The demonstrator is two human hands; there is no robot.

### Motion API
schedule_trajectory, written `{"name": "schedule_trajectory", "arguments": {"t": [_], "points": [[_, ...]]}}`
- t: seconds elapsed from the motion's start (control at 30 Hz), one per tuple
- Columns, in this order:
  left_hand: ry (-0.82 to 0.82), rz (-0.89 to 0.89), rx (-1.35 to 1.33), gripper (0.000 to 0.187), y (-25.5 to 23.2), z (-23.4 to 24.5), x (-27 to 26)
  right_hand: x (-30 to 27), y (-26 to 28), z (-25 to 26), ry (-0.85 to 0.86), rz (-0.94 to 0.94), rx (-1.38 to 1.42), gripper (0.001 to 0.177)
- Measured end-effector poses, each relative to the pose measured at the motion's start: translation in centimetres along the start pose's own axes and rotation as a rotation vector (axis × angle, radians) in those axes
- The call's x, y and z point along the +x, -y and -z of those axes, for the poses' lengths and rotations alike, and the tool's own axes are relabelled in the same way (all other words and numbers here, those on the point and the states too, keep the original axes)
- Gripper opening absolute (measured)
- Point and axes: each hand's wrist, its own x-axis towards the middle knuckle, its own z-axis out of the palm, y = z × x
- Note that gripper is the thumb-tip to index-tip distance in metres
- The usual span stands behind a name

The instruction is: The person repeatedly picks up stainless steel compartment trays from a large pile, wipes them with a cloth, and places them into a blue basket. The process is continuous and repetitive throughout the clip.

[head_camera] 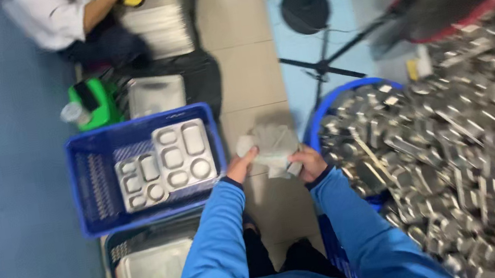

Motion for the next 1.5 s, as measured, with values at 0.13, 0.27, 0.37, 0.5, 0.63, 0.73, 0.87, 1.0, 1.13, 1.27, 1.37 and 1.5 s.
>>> {"name": "schedule_trajectory", "arguments": {"t": [0.13,0.27,0.37,0.5,0.63,0.73,0.87,1.0,1.13,1.27,1.37,1.5], "points": [[0.200,-0.313,-0.180,0.044,-5.1,-9.1,-0.5,-6.6,7.1,0.2,-0.046,0.256,-0.143,0.054],[0.360,-0.404,-0.160,0.034,-6.8,-19.4,-2.9,-16.6,10.4,1.8,-0.181,0.489,-0.064,0.053],[0.528,-0.456,-0.022,0.035,-6.9,-26.8,-3.7,-22.5,11.8,5.1,-0.337,0.595,-0.091,0.050],[0.704,-0.454,0.150,0.034,-5.9,-33.9,-5.3,-28.0,10.7,10.1,-0.628,0.623,-0.422,0.049],[0.742,-0.406,0.196,0.035,-5.0,-38.7,-5.9,-32.7,9.1,14.9,-0.849,0.719,-0.453,0.042],[0.779,-0.446,0.281,0.036,-4.7,-40.9,-5.5,-35.6,8.2,16.1,-0.984,0.707,-0.377,0.043],[0.884,-0.264,0.214,0.036,-3.1,-41.8,-6.0,-38.7,5.3,15.8,-1.079,0.721,-0.451,0.038],[0.962,-0.117,0.166,0.036,-1.6,-43.6,-6.8,-39.9,2.1,14.7,-1.287,0.712,-0.244,0.042],[1.007,0.060,0.155,0.037,0.4,-43.9,-9.6,-41.6,-2.6,13.0,-1.537,0.647,-0.535,0.028],[1.240,0.009,0.209,0.039,2.2,-44.7,-13.0,-45.1,-6.3,11.3,-1.972,0.506,-0.735,0.018],[1.535,-0.008,0.191,0.048,2.4,-45.2,-15.6,-48.2,-7.3,9.4,-2.081,0.673,-0.617,0.018],[1.853,-0.218,0.411,0.058,0.8,-47.0,-19.2,-53.7,-7.7,6.6,-1.806,0.977,-0.280,0.016]]}}
